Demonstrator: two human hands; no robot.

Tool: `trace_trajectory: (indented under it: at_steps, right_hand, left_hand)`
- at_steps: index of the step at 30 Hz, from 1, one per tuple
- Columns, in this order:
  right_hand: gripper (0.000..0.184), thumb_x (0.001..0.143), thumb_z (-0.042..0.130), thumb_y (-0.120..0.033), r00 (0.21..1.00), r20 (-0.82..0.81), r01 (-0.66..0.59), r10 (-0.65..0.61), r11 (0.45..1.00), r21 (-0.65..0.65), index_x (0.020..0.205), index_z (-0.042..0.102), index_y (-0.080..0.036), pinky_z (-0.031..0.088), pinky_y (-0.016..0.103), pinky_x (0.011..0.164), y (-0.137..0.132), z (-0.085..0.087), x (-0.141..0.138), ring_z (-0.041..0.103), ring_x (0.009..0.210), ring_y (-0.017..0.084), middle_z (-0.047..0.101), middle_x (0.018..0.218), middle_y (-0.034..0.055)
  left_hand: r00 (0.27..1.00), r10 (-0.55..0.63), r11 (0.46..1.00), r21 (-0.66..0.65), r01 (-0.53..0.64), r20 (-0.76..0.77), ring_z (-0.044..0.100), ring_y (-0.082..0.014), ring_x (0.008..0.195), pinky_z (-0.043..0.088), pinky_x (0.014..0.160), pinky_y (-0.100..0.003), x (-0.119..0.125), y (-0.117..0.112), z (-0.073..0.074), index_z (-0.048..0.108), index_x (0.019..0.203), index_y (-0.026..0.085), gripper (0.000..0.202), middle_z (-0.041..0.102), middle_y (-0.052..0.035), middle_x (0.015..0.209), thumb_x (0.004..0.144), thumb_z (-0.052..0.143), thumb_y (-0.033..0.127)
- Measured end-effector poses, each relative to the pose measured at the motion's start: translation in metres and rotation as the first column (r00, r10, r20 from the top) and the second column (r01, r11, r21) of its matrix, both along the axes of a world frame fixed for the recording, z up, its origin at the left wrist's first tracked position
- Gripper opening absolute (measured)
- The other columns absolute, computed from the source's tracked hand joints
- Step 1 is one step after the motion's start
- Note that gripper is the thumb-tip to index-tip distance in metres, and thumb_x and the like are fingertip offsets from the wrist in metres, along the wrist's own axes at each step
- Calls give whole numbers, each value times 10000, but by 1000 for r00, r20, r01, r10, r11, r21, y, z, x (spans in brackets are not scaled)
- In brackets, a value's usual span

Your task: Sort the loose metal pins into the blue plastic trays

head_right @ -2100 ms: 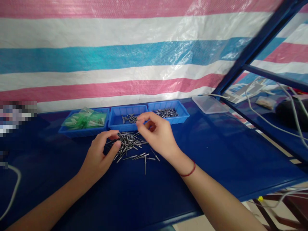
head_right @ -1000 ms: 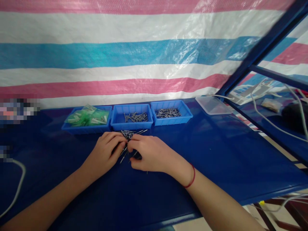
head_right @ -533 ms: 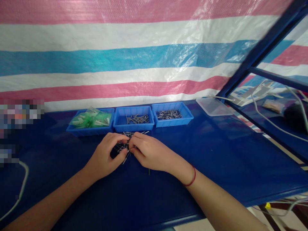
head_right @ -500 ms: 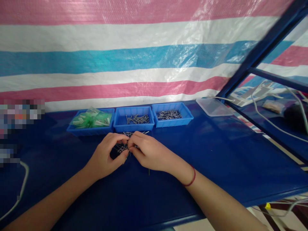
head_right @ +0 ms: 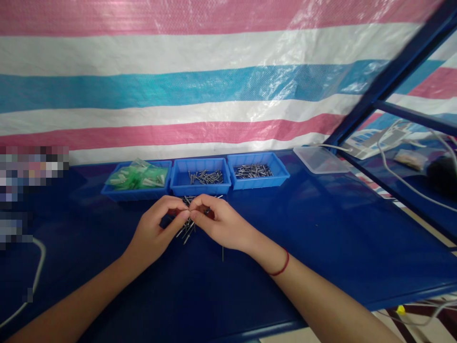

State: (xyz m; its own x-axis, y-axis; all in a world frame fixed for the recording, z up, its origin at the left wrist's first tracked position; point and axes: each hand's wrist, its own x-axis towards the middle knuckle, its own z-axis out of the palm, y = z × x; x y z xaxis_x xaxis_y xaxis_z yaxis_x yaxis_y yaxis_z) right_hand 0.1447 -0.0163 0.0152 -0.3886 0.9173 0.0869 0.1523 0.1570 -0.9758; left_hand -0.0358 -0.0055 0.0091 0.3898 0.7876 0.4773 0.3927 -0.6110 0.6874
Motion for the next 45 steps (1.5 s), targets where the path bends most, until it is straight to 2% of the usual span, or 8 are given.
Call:
trace_trajectory:
  at_steps: [9, 21, 27, 34, 37, 40, 42, 45]
  right_hand:
    - [186, 880, 547, -322, 998, 44, -35, 34, 999, 21, 900, 638, -160, 437, 268, 674, 2, -1, 1, 528, 711, 128, 618, 836, 25]
    - [156, 817, 621, -323, 979, -122, 159, -164, 986, -50, 835, 612, -169, 383, 247, 562, 4, -1, -2, 469, 601, 105, 552, 690, -11]
    - [140, 813, 627, -312, 959, -125, 266, -254, 959, 95, 815, 611, -173, 393, 256, 572, 1, 0, 0, 484, 612, 108, 564, 712, -1]
    - [260, 859, 565, -274, 947, 106, 247, -304, 897, 368, 625, 512, -175, 351, 254, 558, -4, 7, 1, 425, 574, 95, 491, 618, -19]
    - [333, 870, 557, -348, 916, -10, 391, -402, 886, 250, 590, 524, -172, 341, 251, 532, 4, 7, 9, 411, 543, 90, 472, 573, -23]
    - [317, 846, 571, -436, 739, -283, 637, -612, 771, -6, 668, 591, -174, 305, 238, 461, 18, 5, 26, 391, 491, 82, 444, 555, -37]
    - [289, 800, 610, -463, 616, -409, 652, -674, 727, -216, 762, 619, -176, 274, 224, 421, 28, 6, 38, 355, 461, 65, 431, 594, -49]
    - [243, 762, 644, -417, 540, -454, 634, -709, 697, -334, 826, 609, -186, 220, 210, 384, 33, 10, 47, 282, 425, 45, 393, 603, -68]
  left_hand:
    - [999, 39, 999, 1, -39, 32, 562, -118, 746, 454, 679, -237, -2, 0, 3, 581, 885, 191, 44, 598, -4, 841, 894, 538, 188]
    - [998, 41, 998, 54, -44, 43, 552, -109, 753, 444, 699, -221, -6, 4, 2, 595, 920, 176, 67, 590, -9, 869, 881, 551, 142]
    - [1000, 19, 999, 33, -18, -20, 551, -116, 788, 441, 739, -231, -8, 7, 0, 590, 945, 178, 70, 577, -17, 904, 899, 538, 162]
    - [987, -44, 999, 4, 45, -158, 570, -141, 835, 434, 774, -252, -7, 6, 0, 579, 953, 170, 117, 601, -31, 890, 941, 473, 217]
    - [971, 15, 1000, 13, -12, -237, 580, -137, 779, 428, 762, -267, -7, 4, 2, 551, 1077, 168, 175, 622, -22, 882, 934, 490, 247]
    - [919, -5, 998, 53, 29, -395, 582, -140, 741, 408, 744, -282, -9, 4, 5, 583, 981, 180, 142, 633, -7, 828, 934, 479, 266]
    - [844, -44, 994, 58, 89, -535, 581, -148, 729, 399, 715, -285, -10, 3, 8, 595, 836, 183, 199, 626, -6, 792, 935, 462, 293]
    - [723, -53, 996, 19, 91, -689, 575, -150, 674, 385, 620, -270, -11, 0, 13, 584, 762, 184, 252, 607, -8, 763, 903, 500, 375]
